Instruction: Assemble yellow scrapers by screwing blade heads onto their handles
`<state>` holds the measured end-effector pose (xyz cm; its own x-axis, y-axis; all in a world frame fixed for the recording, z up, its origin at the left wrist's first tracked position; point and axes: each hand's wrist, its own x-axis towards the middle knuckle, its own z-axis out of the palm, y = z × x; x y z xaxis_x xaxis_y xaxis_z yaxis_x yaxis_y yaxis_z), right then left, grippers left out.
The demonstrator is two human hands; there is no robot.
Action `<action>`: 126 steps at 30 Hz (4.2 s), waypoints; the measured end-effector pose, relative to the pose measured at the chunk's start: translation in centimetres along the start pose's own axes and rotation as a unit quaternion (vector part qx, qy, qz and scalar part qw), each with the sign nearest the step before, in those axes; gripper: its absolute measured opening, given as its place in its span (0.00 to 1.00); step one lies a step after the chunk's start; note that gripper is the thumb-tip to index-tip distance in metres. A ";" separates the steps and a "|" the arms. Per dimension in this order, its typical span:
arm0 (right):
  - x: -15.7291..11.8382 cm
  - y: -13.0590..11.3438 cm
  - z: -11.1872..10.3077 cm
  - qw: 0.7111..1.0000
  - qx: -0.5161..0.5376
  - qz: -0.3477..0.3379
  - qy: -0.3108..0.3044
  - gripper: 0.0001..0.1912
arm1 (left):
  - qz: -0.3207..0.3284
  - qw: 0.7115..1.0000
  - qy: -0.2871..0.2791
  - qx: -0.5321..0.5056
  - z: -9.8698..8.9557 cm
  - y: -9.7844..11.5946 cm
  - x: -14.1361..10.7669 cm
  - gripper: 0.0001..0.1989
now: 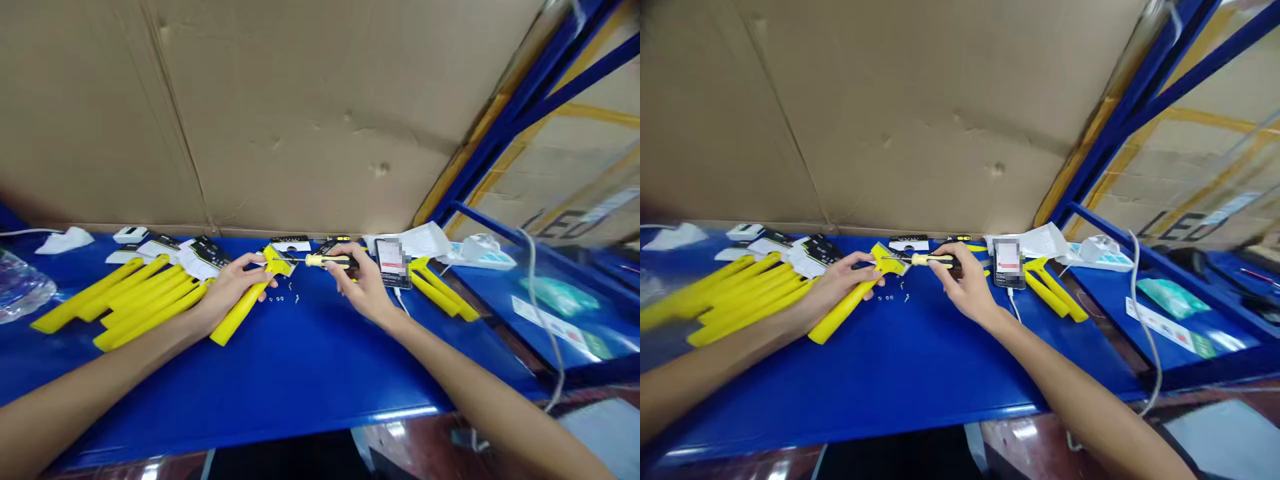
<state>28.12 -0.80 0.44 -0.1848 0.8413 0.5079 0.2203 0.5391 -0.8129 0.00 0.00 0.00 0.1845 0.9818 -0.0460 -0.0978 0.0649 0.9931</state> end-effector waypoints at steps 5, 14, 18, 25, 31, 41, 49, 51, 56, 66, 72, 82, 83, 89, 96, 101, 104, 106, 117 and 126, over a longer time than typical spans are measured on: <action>-0.3 -0.4 0.1 0.999 -0.005 -0.042 -0.001 0.15 | 0.001 1.000 0.000 -0.003 0.1 -0.1 0.1 0.28; 0.1 0.2 -0.2 0.998 -0.032 -0.043 0.034 0.13 | 0.006 1.000 -0.008 -0.012 0.0 0.0 -0.2 0.27; 0.2 0.0 -0.2 0.997 -0.050 -0.046 0.039 0.13 | 0.010 1.000 -0.009 -0.011 -0.1 -0.1 -0.1 0.27; 0.3 0.0 0.0 0.996 -0.058 -0.037 0.051 0.15 | 0.006 1.000 -0.004 -0.012 -0.1 0.0 -0.2 0.27; 0.2 0.2 0.1 0.999 -0.032 0.002 0.035 0.16 | 0.004 1.000 -0.005 -0.011 -0.1 -0.1 -0.2 0.26; 0.0 0.1 0.2 1.000 -0.014 -0.003 0.020 0.17 | 0.012 1.000 -0.006 -0.006 -0.1 -0.1 -0.1 0.27; -0.1 -0.5 0.0 0.998 -0.060 0.004 0.012 0.16 | 0.011 1.000 -0.003 -0.016 -0.1 -0.2 0.0 0.27; -0.1 -0.6 0.0 0.998 -0.066 0.011 0.013 0.17 | 0.010 1.000 -0.005 -0.020 -0.1 -0.2 0.0 0.26; 0.1 -0.3 0.0 0.998 -0.058 0.024 0.015 0.16 | 0.014 1.000 -0.011 -0.022 -0.2 -0.3 0.0 0.26; -0.1 -0.5 0.2 0.998 -0.063 -0.016 0.022 0.16 | 0.009 1.000 -0.017 -0.022 -0.1 -0.2 -0.1 0.26; -0.1 -0.4 0.1 0.996 -0.089 -0.019 -0.005 0.14 | 0.013 1.000 -0.006 -0.020 -0.2 -0.3 0.0 0.26; 0.0 -0.2 0.0 0.998 -0.050 0.040 -0.023 0.19 | 0.016 0.999 -0.010 -0.043 -0.3 -0.7 0.1 0.26; 0.1 -0.2 0.0 0.997 -0.053 0.041 -0.025 0.19 | 0.017 0.999 -0.010 -0.042 -0.3 -0.7 0.1 0.26; 0.2 -0.5 0.0 0.997 -0.061 0.044 -0.031 0.20 | 0.021 0.999 -0.017 -0.034 -0.3 -0.6 0.0 0.26; 0.1 -1.2 -0.1 0.995 -0.069 0.059 -0.031 0.24 | 0.022 0.999 -0.017 -0.031 -0.2 -0.6 -0.1 0.28; 0.1 -1.0 0.0 0.992 -0.051 0.091 -0.064 0.24 | 0.022 0.999 0.000 -0.033 0.1 -0.1 -0.1 0.32; 0.1 -0.5 0.3 0.988 -0.038 0.110 -0.101 0.23 | 0.024 0.999 0.009 -0.037 0.5 0.5 -0.4 0.34; 0.0 -0.1 0.7 0.984 -0.027 0.116 -0.132 0.22 | 0.033 0.999 0.007 -0.036 0.8 0.8 -0.7 0.34; -0.2 0.5 1.0 0.981 -0.120 0.040 -0.146 0.20 | 0.088 0.996 -0.008 -0.014 1.0 1.0 -1.2 0.29; -0.2 0.1 0.6 0.989 -0.115 0.020 -0.096 0.19 | 0.080 0.997 0.003 -0.015 0.9 0.6 -1.0 0.31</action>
<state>27.56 -0.91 0.09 -0.3450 0.8509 0.3961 0.4387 0.5193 -0.7334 0.62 -1.08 0.70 0.1576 0.9812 0.1116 -0.1553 -0.0870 0.9840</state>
